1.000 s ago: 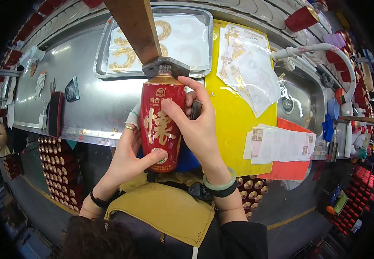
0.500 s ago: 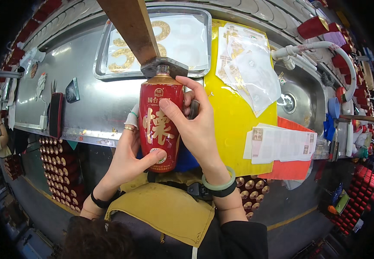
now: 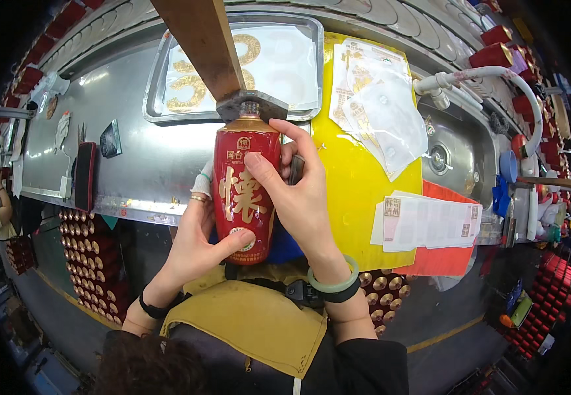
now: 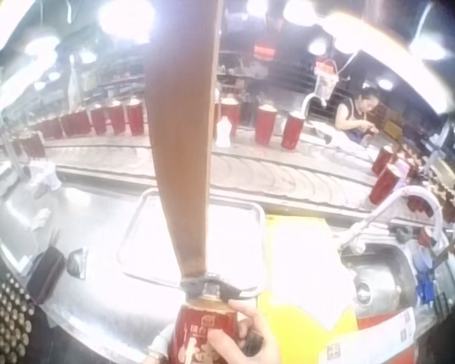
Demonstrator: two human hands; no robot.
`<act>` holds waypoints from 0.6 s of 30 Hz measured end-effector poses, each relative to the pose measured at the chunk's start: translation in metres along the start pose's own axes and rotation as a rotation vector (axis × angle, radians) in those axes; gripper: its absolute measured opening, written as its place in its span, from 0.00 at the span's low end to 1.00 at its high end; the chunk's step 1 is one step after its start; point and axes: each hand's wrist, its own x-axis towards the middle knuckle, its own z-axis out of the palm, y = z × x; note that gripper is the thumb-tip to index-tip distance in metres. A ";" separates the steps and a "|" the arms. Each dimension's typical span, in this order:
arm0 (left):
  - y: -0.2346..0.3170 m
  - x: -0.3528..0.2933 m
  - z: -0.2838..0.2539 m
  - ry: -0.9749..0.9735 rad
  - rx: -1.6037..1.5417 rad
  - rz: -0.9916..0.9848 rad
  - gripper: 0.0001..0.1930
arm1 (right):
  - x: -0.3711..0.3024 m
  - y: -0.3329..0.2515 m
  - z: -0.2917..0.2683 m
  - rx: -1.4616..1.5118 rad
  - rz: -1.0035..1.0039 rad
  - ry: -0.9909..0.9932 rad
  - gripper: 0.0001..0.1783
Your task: Applying decorative labels and seals to red liquor bottles on a production line.
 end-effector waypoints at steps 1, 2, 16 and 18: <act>0.000 0.000 0.000 0.008 -0.014 -0.015 0.51 | 0.000 0.000 0.000 -0.001 0.007 0.001 0.28; -0.001 0.000 0.000 0.008 -0.014 -0.015 0.51 | 0.000 0.000 0.000 -0.001 0.007 0.000 0.28; -0.007 0.001 -0.008 0.016 -0.363 -0.008 0.48 | 0.001 -0.002 -0.005 -0.092 -0.070 -0.026 0.34; -0.010 0.001 -0.012 0.035 -0.386 -0.010 0.44 | 0.001 -0.001 -0.008 -0.185 -0.116 -0.032 0.36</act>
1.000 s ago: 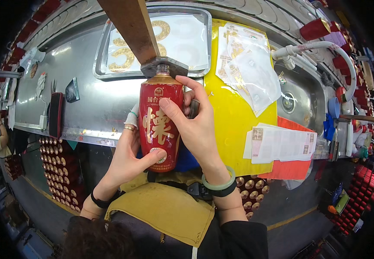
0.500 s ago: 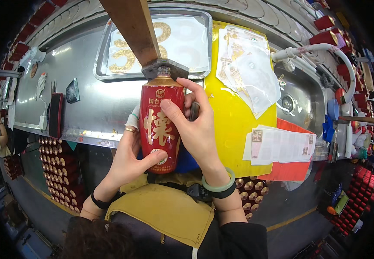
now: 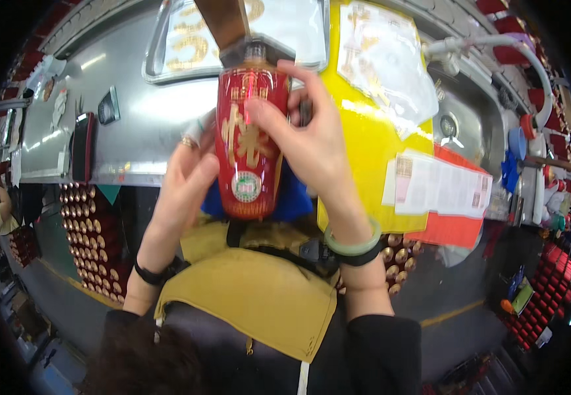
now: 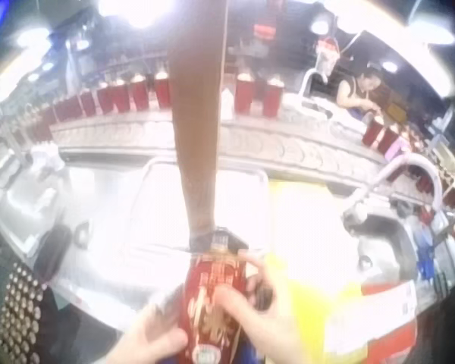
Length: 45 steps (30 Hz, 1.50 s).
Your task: Applying decorative labels and seals to red liquor bottles on a production line.
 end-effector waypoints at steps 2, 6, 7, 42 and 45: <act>-0.002 -0.001 -0.002 0.036 0.055 0.019 0.41 | 0.000 0.002 -0.002 0.027 -0.021 -0.021 0.38; 0.001 -0.006 -0.001 0.006 0.077 0.018 0.44 | 0.001 0.008 -0.002 0.040 -0.040 -0.044 0.42; 0.001 -0.008 0.000 0.010 0.099 0.001 0.44 | 0.001 0.009 -0.002 0.024 -0.031 -0.050 0.42; -0.009 -0.011 0.001 -0.024 0.202 0.046 0.55 | 0.000 0.008 -0.001 0.010 -0.077 -0.033 0.40; -0.007 -0.013 0.005 -0.004 0.197 0.055 0.55 | -0.001 0.004 -0.001 0.046 -0.013 -0.017 0.36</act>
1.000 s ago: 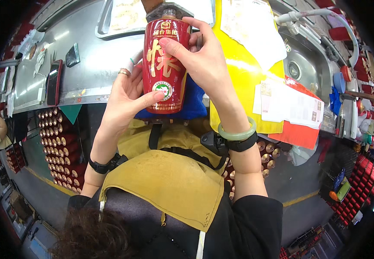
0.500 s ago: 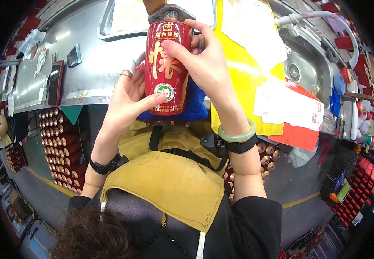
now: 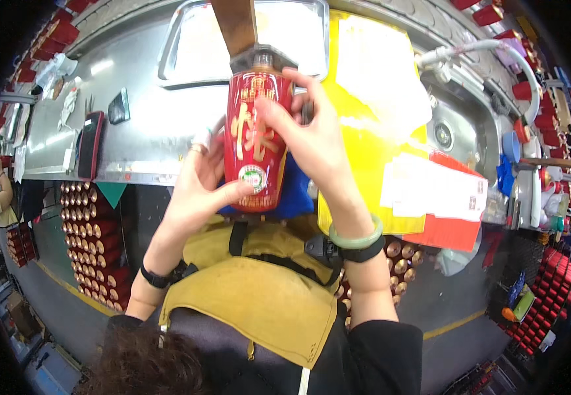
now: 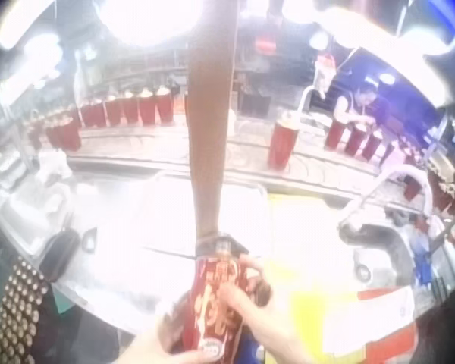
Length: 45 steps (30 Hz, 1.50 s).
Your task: Applying decorative labels and seals to red liquor bottles on a production line.
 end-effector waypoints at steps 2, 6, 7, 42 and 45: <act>0.002 0.000 0.002 0.002 0.022 -0.007 0.56 | -0.001 -0.003 0.001 0.005 0.000 -0.012 0.35; 0.005 0.000 0.003 0.002 0.026 -0.032 0.55 | -0.003 -0.007 0.002 -0.001 0.073 0.002 0.35; 0.005 0.001 0.002 -0.010 0.073 0.000 0.54 | -0.003 -0.007 0.003 0.003 0.066 -0.006 0.35; 0.007 0.003 -0.001 -0.018 0.102 -0.050 0.56 | -0.003 -0.042 -0.003 0.021 0.020 -0.027 0.15; 0.007 0.003 -0.001 -0.024 0.110 -0.055 0.56 | 0.000 -0.039 -0.003 0.011 -0.009 -0.012 0.15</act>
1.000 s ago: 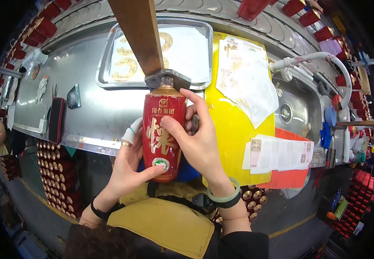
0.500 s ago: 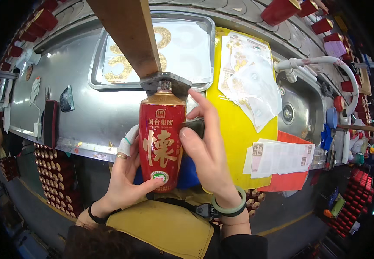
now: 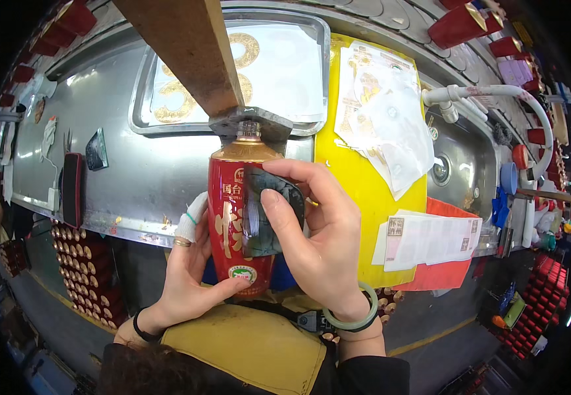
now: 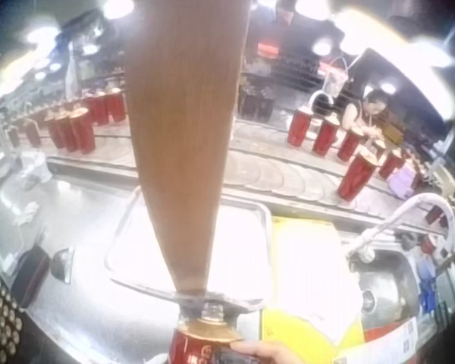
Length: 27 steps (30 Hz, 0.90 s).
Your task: Applying decorative labels and seals to red liquor bottles on a production line.
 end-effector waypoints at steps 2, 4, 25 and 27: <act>0.000 0.000 0.000 -0.003 0.004 -0.008 0.56 | -0.001 0.002 0.000 -0.010 -0.002 0.001 0.15; 0.000 0.000 0.001 0.007 0.012 0.007 0.56 | -0.002 0.002 0.000 -0.021 -0.006 0.001 0.15; 0.002 -0.001 0.001 -0.007 0.010 0.013 0.54 | -0.006 -0.028 -0.022 -0.665 -0.640 -0.296 0.21; 0.003 0.001 0.000 -0.007 0.008 -0.001 0.54 | -0.004 -0.023 -0.021 -0.612 -0.553 -0.163 0.22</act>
